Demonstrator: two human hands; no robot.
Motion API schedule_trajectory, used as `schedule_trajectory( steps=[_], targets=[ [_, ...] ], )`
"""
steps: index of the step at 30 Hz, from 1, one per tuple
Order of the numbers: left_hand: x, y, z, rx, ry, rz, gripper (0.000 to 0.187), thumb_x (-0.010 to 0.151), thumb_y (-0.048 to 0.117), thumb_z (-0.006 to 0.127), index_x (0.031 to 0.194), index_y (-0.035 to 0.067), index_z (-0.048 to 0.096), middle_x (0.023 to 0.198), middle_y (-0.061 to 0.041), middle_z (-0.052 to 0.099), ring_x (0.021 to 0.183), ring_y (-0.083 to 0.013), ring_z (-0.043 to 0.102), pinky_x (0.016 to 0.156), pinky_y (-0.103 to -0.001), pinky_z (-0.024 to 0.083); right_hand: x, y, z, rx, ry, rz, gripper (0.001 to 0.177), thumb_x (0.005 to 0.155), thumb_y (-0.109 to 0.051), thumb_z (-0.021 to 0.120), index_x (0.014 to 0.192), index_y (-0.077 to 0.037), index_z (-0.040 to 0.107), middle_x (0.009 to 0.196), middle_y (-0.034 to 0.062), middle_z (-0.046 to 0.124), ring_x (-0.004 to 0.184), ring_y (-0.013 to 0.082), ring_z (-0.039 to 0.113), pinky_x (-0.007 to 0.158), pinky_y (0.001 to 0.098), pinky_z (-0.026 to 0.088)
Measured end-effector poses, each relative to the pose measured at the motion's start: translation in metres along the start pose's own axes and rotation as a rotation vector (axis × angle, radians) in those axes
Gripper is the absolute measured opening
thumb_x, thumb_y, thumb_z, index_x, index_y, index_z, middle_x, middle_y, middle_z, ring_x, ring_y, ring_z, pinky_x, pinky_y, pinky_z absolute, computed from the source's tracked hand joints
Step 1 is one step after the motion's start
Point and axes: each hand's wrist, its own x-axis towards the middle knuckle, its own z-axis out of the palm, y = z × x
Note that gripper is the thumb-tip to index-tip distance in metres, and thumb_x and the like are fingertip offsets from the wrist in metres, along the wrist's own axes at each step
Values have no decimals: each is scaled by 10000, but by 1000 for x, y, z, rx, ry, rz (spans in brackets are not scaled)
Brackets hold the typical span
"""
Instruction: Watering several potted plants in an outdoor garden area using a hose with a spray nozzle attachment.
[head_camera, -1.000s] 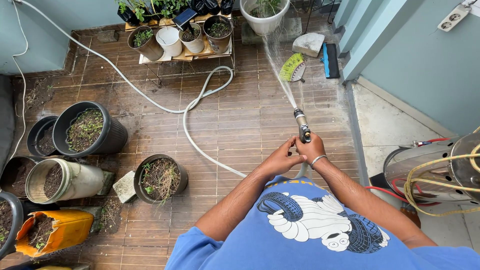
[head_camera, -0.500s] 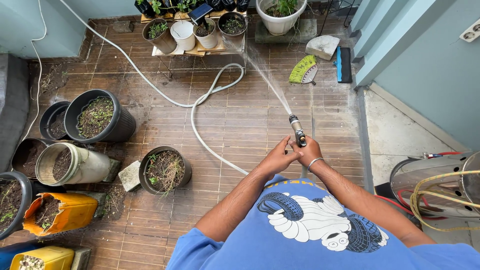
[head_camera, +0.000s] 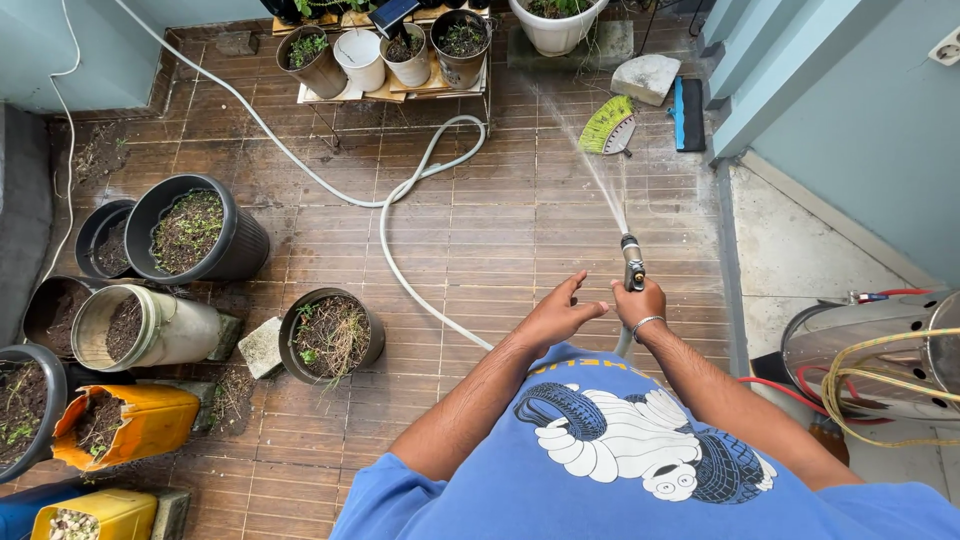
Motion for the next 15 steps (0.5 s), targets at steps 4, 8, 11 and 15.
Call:
schedule_trajectory(
  steps=[4, 8, 11, 15],
  targets=[
    [1, 1, -3, -6, -1, 0, 987, 853, 451, 731, 1622, 68, 245, 1605, -254, 367, 1447, -376, 424, 1138, -472, 413, 2, 7, -13, 143, 17, 165, 355, 921, -322, 735, 804, 6, 665, 671, 156, 717, 596, 257, 733, 603, 410, 573],
    [5, 6, -1, 19, -19, -10, 982, 850, 456, 727, 1619, 77, 249, 1598, -251, 373, 1440, -368, 431, 1130, -468, 421, 3, 20, -5, 52, -40, 74, 309, 890, -320, 736, 803, -26, 697, 683, 163, 729, 605, 274, 737, 645, 419, 583],
    [9, 2, -2, 25, -28, 9, 980, 853, 457, 726, 1619, 70, 253, 1596, -253, 378, 1433, -363, 444, 1126, -461, 430, 4, 22, 4, -6, -49, -2, 341, 856, -339, 763, 804, -10, 691, 710, 163, 722, 661, 319, 736, 673, 453, 577],
    [11, 4, -1, 31, -28, 14, 984, 853, 467, 728, 1616, 68, 252, 1601, -243, 373, 1431, -358, 453, 1126, -451, 432, 11, 25, -1, -45, 64, 10, 322, 838, -348, 768, 831, -32, 709, 750, 160, 712, 753, 376, 724, 714, 489, 560]
  ],
)
